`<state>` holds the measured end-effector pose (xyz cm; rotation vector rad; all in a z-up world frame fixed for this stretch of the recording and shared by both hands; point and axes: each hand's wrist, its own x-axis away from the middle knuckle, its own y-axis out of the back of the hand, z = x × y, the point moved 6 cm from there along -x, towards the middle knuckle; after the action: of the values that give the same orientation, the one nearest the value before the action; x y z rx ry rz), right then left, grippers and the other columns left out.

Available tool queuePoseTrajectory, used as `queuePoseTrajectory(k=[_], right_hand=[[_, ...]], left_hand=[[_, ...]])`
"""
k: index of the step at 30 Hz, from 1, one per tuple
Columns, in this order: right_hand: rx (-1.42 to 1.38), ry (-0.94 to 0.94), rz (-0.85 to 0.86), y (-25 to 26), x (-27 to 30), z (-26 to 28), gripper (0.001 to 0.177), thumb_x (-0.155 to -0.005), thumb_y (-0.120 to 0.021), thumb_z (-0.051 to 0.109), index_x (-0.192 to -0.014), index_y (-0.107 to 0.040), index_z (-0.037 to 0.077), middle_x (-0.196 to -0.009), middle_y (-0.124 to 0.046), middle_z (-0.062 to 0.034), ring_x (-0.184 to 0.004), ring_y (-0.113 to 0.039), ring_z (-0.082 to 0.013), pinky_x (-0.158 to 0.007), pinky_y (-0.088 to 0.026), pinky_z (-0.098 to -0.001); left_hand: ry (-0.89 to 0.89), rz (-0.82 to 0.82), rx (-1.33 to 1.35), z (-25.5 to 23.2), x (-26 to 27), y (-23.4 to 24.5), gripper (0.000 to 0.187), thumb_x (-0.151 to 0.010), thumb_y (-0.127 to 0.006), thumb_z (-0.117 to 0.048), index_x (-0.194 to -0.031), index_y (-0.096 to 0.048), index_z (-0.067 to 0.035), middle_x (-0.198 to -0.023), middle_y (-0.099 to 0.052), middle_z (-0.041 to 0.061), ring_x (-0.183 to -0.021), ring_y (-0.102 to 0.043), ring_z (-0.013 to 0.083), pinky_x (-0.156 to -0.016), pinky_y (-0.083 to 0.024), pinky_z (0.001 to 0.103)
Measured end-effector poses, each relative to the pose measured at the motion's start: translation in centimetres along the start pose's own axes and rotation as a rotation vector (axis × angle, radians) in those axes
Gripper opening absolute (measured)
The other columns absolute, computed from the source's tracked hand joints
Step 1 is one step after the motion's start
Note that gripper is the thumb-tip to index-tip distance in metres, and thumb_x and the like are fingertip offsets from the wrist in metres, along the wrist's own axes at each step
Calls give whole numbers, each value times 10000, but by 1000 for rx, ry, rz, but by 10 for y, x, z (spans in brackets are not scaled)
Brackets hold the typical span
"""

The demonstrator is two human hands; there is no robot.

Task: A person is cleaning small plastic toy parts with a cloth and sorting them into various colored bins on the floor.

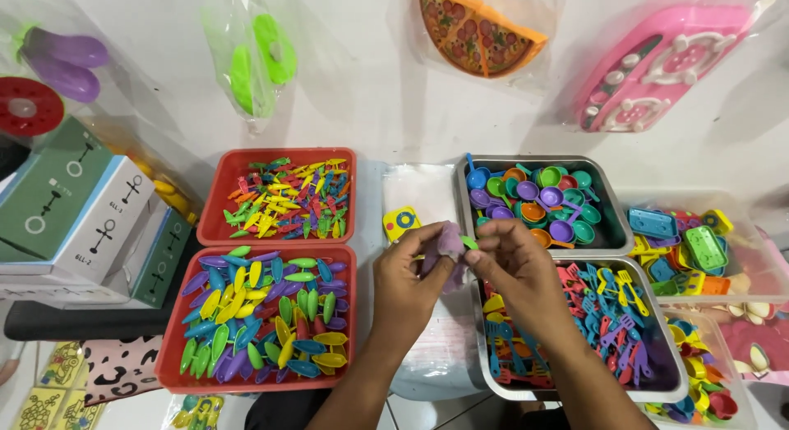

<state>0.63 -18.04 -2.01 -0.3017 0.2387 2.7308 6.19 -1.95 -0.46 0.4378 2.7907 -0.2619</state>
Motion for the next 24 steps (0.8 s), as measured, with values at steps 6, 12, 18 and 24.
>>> queuePoseTrajectory(k=[6, 12, 18, 24], right_hand=[[119, 5, -20, 3, 0, 3, 148, -929, -701, 18, -1059, -766, -6, -810, -772, -143, -768, -711, -186, -695, -597, -350], [158, 33, -15, 3, 0, 7, 170, -919, -711, 26, -1071, -786, 8, -837, -779, -164, -809, -731, -209, -752, -610, -379], [-41, 31, -59, -3, 2, -3, 300, -890, -721, -22, -1188, -729, -56, -960, -771, -181, -925, -693, -211, -843, -594, -406], [202, 71, -44, -2, 0, 23, 253, -886, -748, 35, -1134, -795, 26, -800, -689, -74, -711, -553, -119, -629, -468, -289]], left_hand=[[56, 54, -7, 7, -1, 1, 284, -776, -760, 54, -1056, -758, 13, -880, -695, 152, -820, -738, 244, -613, -640, 334], [41, 51, -57, 5, 0, 0, 218, -732, -783, 55, -943, -768, 5, -780, -670, 143, -726, -730, 235, -549, -620, 314], [49, -76, -29, 12, -1, 9, 131, -729, -802, 10, -843, -739, 15, -656, -662, 150, -620, -643, 158, -454, -550, 330], [-7, -47, -180, -5, 2, 7, 157, -740, -774, 13, -895, -750, 3, -698, -695, 95, -594, -593, 122, -490, -509, 285]])
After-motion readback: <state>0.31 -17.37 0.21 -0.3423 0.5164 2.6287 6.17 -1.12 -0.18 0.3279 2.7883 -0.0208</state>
